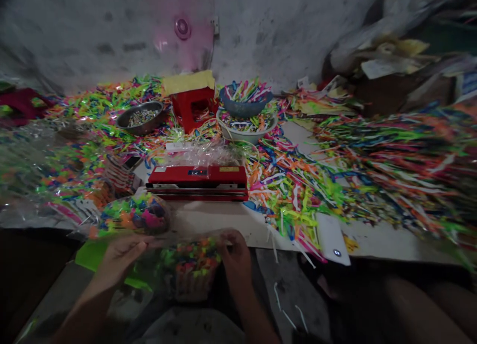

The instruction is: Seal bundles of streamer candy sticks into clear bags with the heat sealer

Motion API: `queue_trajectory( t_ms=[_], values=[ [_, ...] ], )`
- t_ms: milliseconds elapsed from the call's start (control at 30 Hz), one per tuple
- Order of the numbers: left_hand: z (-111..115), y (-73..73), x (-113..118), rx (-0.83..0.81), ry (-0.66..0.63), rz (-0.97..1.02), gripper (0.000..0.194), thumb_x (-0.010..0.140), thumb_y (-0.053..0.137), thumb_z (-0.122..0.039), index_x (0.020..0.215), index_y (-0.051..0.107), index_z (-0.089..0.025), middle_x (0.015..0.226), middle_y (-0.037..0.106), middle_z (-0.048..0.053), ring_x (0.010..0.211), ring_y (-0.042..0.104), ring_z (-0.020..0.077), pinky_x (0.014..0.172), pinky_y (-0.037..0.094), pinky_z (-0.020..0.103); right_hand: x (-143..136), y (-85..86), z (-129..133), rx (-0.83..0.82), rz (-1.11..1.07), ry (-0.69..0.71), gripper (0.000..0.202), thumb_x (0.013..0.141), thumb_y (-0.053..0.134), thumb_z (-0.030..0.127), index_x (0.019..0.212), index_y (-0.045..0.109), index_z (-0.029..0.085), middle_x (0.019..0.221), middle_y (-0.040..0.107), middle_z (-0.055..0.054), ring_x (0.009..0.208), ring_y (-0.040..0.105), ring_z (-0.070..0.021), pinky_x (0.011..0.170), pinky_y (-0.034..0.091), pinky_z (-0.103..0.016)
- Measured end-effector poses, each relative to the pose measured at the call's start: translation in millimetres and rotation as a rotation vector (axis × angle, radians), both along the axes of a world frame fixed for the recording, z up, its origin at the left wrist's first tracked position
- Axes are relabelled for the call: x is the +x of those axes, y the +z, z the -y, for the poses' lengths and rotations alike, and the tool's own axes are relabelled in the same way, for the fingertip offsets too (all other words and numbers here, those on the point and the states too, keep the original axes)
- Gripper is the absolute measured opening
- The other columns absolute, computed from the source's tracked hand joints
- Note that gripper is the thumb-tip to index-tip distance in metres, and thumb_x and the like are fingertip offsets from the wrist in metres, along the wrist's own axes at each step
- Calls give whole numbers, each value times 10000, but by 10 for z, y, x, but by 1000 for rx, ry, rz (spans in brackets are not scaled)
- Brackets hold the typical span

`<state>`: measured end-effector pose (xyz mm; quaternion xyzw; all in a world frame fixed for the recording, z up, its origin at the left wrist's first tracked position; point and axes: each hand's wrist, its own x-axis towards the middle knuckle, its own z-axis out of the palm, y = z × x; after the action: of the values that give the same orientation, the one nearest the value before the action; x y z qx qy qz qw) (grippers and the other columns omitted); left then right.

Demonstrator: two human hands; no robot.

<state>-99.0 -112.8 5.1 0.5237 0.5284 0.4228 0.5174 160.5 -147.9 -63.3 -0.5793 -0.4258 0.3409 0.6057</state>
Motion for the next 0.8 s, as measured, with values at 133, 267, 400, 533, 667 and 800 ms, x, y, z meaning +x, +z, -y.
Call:
queue_trajectory(
  t_ms=[133, 267, 400, 533, 667, 800],
  values=[
    [5, 70, -61, -34, 131, 75, 327, 571, 837, -489, 722, 778, -205, 682, 756, 82, 700, 735, 258, 692, 578, 312, 170, 254, -80, 90, -73, 140, 308, 849, 612, 498, 745, 704, 223, 774, 678, -34, 777, 635, -209, 718, 507, -301],
    [8, 114, -167, -40, 276, 182, 358, 494, 871, -484, 658, 753, -189, 623, 739, 60, 623, 722, 258, 650, 582, 323, 281, 155, -59, 138, -256, 382, 416, 918, 479, 552, 1154, 682, 277, 1075, 710, -67, 1065, 630, -251, 960, 458, -381],
    [-46, 60, -249, -54, 329, 227, 392, 450, 887, -480, 642, 736, -173, 626, 734, 63, 623, 713, 257, 656, 583, 338, 75, -31, -91, 112, -284, 469, 694, 737, 676, 642, 1327, 551, 300, 1218, 653, -69, 1138, 593, -263, 1012, 429, -409],
    [-112, -73, -171, -27, 356, 299, 398, 469, 883, -473, 697, 731, -185, 687, 744, 52, 700, 716, 247, 695, 578, 327, -130, -70, -307, 0, -239, 292, 337, 753, 712, 531, 920, 731, 239, 891, 709, -33, 881, 642, -207, 853, 494, -336],
    [-95, -130, 40, -137, 209, 357, 419, 594, 811, -528, 829, 740, -189, 855, 765, 85, 908, 710, 284, 839, 556, 383, -81, -31, -443, 37, -306, 228, 373, 817, 624, 571, 775, 742, 220, 923, 733, -53, 954, 645, -227, 918, 471, -368],
    [-58, -71, 258, -188, 159, 448, 438, 668, 745, -572, 877, 734, -188, 864, 766, 88, 973, 695, 300, 882, 535, 416, 112, -1, -343, -48, -441, 206, 410, 782, 657, 599, 733, 716, 197, 749, 727, -56, 753, 674, -214, 758, 532, -345]
  ],
)
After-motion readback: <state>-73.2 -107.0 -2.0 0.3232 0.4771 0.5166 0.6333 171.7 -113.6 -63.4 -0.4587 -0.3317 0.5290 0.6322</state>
